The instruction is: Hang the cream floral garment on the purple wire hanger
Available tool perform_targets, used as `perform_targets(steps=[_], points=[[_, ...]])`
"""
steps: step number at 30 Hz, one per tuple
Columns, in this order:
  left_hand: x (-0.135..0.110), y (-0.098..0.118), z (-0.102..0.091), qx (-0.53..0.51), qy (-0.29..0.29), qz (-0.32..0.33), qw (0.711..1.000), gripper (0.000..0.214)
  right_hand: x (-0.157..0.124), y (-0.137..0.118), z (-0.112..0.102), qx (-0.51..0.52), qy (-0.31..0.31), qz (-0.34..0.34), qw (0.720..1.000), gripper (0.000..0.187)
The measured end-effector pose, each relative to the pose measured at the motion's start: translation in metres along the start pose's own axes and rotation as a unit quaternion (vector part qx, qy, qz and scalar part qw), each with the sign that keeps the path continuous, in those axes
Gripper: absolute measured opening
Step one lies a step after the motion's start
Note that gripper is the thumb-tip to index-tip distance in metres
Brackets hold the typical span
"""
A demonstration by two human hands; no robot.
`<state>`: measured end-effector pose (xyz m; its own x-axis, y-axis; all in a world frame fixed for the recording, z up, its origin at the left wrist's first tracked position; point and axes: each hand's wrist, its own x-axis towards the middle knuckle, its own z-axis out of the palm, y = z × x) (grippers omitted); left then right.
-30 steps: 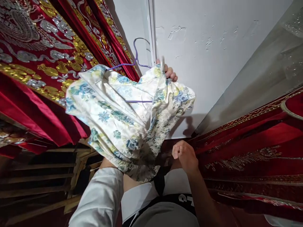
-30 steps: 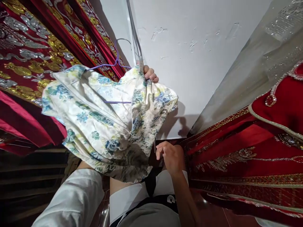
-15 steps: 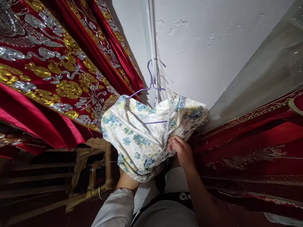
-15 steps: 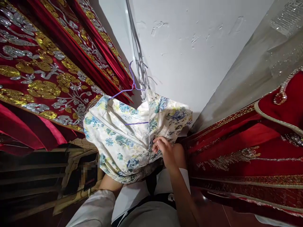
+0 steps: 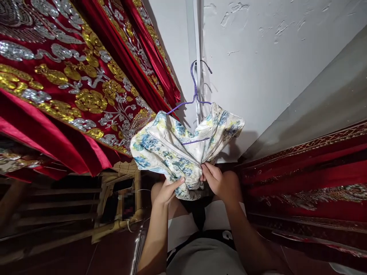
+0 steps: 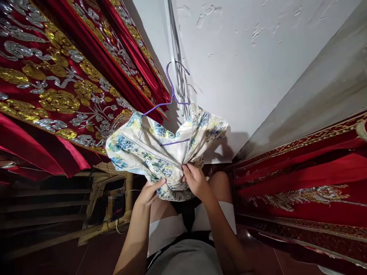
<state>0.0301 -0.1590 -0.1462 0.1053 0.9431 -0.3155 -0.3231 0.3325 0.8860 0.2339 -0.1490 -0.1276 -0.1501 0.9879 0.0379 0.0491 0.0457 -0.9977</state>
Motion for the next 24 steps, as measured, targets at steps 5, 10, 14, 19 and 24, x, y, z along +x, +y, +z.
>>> perform_targets(steps=[5,10,14,19,24], points=[[0.002,-0.004,0.014,-0.015,0.025,0.006,1.000,0.077,0.000,0.011,0.010,0.033,0.095,0.041,0.994,0.022],[0.003,-0.011,0.019,-0.039,0.020,-0.009,0.999,0.075,-0.006,0.026,0.008,0.040,0.066,0.065,0.995,0.028],[0.004,-0.012,0.018,-0.065,0.024,-0.020,0.997,0.077,-0.009,0.028,0.008,0.049,0.008,0.053,0.997,0.031],[0.006,-0.015,0.022,-0.068,0.036,-0.002,0.997,0.071,-0.006,0.027,0.010,0.081,-0.007,0.081,0.993,0.022],[0.019,-0.037,0.028,0.071,0.263,0.237,0.933,0.057,-0.004,0.028,0.005,0.120,0.053,0.083,0.988,0.035]])
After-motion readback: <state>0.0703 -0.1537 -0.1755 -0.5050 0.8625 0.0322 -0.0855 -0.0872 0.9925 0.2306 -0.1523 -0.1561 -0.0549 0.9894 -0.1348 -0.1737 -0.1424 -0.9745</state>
